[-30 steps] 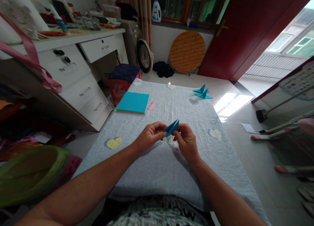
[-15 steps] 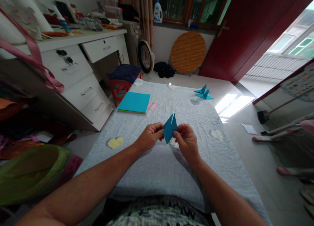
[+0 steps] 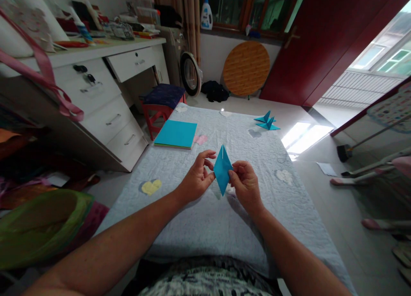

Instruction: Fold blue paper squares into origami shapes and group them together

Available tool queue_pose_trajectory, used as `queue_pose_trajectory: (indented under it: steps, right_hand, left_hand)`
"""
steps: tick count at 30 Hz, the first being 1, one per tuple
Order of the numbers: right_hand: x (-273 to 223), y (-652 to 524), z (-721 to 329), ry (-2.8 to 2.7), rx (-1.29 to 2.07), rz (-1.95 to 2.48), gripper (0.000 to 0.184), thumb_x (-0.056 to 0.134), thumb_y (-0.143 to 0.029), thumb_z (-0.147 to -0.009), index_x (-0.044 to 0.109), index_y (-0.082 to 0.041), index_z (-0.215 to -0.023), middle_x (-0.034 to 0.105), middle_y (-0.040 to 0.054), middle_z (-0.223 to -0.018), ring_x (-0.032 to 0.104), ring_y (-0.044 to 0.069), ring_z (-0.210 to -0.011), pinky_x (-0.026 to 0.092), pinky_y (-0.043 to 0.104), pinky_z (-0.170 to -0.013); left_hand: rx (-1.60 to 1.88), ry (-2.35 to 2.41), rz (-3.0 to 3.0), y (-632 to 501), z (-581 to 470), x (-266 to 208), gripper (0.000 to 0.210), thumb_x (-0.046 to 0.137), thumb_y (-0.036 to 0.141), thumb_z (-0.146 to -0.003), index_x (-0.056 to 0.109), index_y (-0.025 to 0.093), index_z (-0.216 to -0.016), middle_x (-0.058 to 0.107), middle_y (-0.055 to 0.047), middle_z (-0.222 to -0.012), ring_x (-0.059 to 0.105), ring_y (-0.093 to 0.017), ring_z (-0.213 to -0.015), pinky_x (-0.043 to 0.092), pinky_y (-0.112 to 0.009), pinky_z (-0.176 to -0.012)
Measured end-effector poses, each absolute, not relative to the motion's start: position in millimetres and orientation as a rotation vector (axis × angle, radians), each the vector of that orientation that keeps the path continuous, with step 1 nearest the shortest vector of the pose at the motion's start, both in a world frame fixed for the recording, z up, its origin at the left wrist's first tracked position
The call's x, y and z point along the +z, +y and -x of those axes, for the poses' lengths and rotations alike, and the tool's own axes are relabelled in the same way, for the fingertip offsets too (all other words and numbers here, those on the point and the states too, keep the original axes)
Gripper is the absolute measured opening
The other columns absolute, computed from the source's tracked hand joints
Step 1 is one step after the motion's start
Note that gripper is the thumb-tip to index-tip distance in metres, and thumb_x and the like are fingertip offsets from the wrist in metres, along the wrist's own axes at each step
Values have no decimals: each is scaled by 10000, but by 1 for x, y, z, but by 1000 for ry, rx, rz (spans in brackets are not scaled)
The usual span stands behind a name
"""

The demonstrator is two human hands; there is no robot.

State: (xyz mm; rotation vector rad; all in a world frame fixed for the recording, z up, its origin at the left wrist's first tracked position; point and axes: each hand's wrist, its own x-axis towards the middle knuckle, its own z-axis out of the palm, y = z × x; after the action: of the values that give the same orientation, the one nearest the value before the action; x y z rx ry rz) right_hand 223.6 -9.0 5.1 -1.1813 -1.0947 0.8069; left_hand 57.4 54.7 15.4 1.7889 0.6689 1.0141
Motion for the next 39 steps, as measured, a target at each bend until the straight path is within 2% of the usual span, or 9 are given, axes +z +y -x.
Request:
queue_pose_trajectory:
  steps: [2, 4, 6, 8, 13, 18, 24, 29, 39]
  right_hand:
    - [7, -9, -223, -1081, 834, 1179, 107, 633, -302, -869, 550, -247, -908, 545, -63, -676, 508, 102, -554, 423, 229, -510]
    - [9, -9, -224, -1073, 861, 1192, 103, 624, -318, -869, 558, -239, -870, 549, -62, -644, 507, 104, -532, 423, 233, -501]
    - [9, -8, -225, -1085, 899, 1219, 105, 612, -327, -863, 570, -232, -848, 559, -56, -634, 516, 110, -530, 428, 239, -504]
    - [8, -8, -227, -1132, 923, 1279, 85, 586, -313, -858, 585, -228, -845, 572, -47, -643, 528, 120, -545, 432, 250, -521]
    - [4, -8, -237, -1494, 676, 1520, 125, 518, -170, -820, 629, -219, -848, 608, 4, -743, 568, 174, -710, 463, 314, -675]
    - [5, -13, -242, -1792, 430, 1485, 333, 527, -52, -745, 666, -214, -1001, 613, 84, -1007, 548, 248, -994, 455, 418, -907]
    - [6, -16, -245, -1921, 461, 1460, 468, 530, 3, -715, 674, -234, -1092, 599, 85, -1119, 513, 259, -1081, 426, 455, -986]
    - [5, -15, -247, -1922, 482, 1494, 354, 612, -84, -804, 712, -257, -1096, 611, 83, -1129, 505, 270, -1092, 417, 477, -986]
    - [-5, -1, -247, -1828, 462, 1622, 128, 652, -169, -874, 755, -233, -834, 625, 57, -889, 529, 226, -901, 417, 420, -869]
  left_hand:
    - [1042, 702, -1979, 54, -55, 16, 474, 616, 129, -857, 494, 303, -1280, 430, -72, -1317, 536, -156, -977, 460, -232, -667]
    - [1065, 733, -2136, 55, -53, 16, 321, 617, 88, -841, 629, 265, -1107, 416, -68, -1325, 513, -182, -1036, 481, -295, -789]
    - [1056, 746, -2255, 57, -51, 17, 215, 617, 66, -832, 693, 237, -938, 457, -62, -1284, 499, -198, -1052, 470, -343, -873]
    - [1011, 743, -2336, 61, -50, 17, 199, 611, 57, -833, 710, 226, -871, 532, -59, -1188, 509, -203, -1026, 464, -356, -889]
    - [781, 747, -2426, 68, -51, 12, 217, 564, 33, -838, 698, 202, -860, 649, -39, -914, 575, -204, -937, 464, -338, -853]
    - [647, 730, -2391, 66, -51, 14, 177, 570, 53, -821, 683, 186, -851, 668, -41, -897, 624, -196, -913, 466, -312, -843]
    - [488, 813, -2453, 62, -49, 19, 112, 593, 97, -793, 663, 184, -812, 650, -26, -813, 614, -178, -766, 430, -282, -701]
    - [445, 836, -2505, 63, -48, 17, 108, 574, 103, -803, 643, 186, -794, 631, -24, -791, 596, -179, -757, 418, -281, -695]
    - [406, 932, -2367, 66, -51, 15, 89, 620, 192, -870, 689, 174, -816, 621, -38, -830, 606, -192, -820, 432, -292, -738]
